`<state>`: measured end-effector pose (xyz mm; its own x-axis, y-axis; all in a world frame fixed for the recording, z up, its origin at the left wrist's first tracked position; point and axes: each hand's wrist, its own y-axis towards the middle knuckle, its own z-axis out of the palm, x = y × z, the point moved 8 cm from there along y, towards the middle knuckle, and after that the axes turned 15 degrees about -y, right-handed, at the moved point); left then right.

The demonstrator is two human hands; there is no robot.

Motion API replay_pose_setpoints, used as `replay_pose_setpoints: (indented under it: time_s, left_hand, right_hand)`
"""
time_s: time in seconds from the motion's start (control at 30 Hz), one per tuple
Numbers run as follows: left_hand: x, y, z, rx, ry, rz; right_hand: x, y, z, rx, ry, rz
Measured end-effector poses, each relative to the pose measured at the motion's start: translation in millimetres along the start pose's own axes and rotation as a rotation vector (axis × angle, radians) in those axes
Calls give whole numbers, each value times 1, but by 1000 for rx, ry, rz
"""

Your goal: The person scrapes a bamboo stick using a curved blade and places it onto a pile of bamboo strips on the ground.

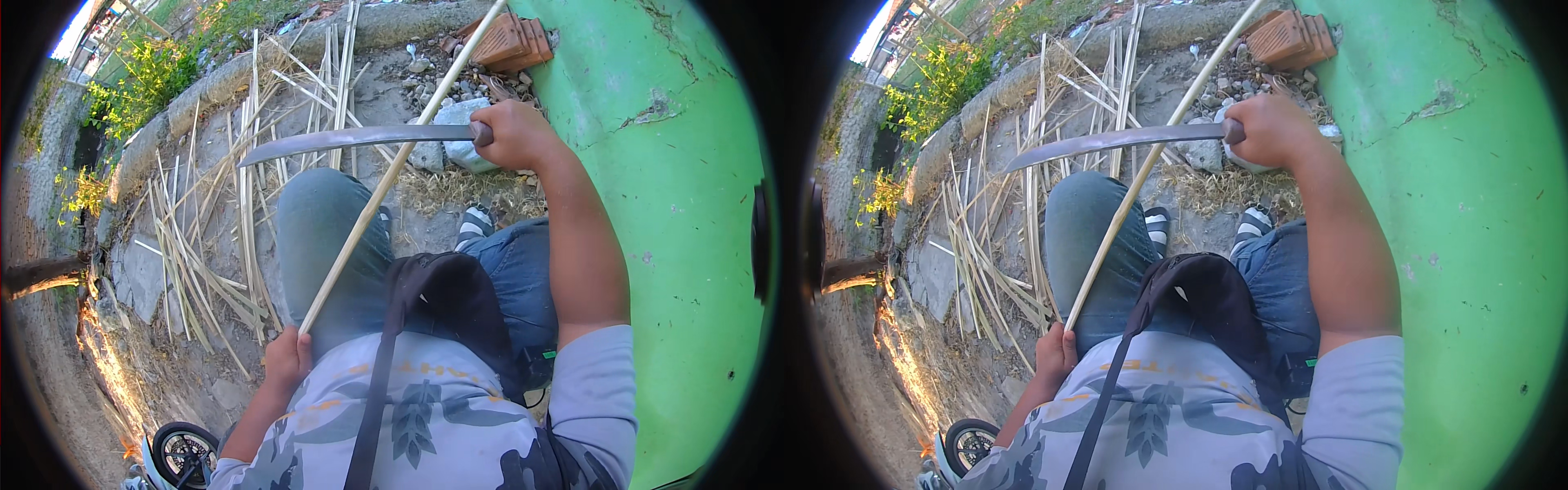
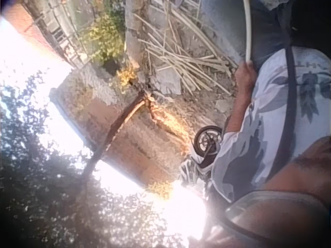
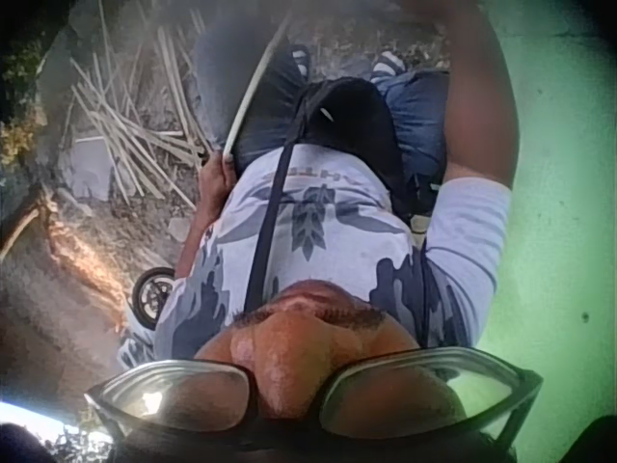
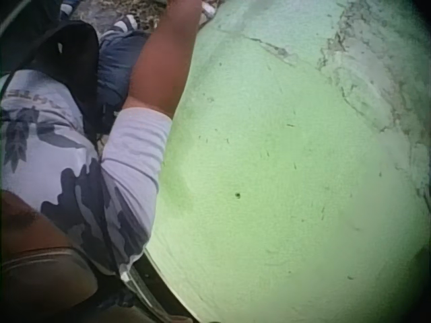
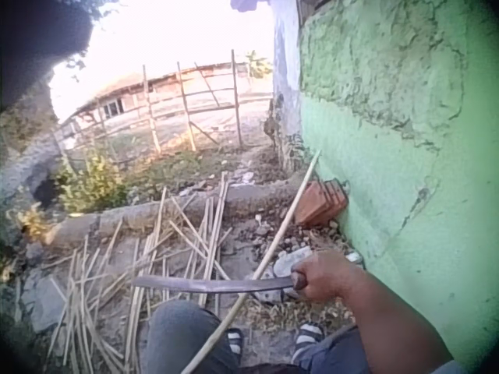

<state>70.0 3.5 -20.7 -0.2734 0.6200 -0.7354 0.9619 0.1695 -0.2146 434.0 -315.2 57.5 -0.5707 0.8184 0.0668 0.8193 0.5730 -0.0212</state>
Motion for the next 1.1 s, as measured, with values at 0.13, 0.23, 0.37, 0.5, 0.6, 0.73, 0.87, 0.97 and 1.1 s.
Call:
replay_pose_setpoints:
  time_s: [0.13,0.23,0.37,0.5,0.6,0.73,0.87,0.97,1.1]
  left_hand:
    - [-2,2,1,-2,-24,4]
    - [1,0,0,-4,-15,-7]
    - [6,-3,0,4,-9,-23]
    - [2,2,2,12,-13,-8]
    - [5,0,1,7,-27,-10]
    - [6,-2,0,21,-22,-25]
    - [3,3,3,12,-28,8]
    - [5,2,2,13,-26,7]
    - [7,-1,1,9,-37,-13]
  right_hand:
    - [-13,3,29,85,191,6]
    - [2,3,21,22,155,14]
    - [22,4,8,11,30,-44]
    - [2,8,18,-80,82,-2]
    - [8,7,19,-39,112,-18]
    - [23,6,9,-26,93,-58]
    - [-11,7,25,-46,91,19]
    - [-9,10,19,-40,168,28]
    - [22,4,10,4,187,-51]
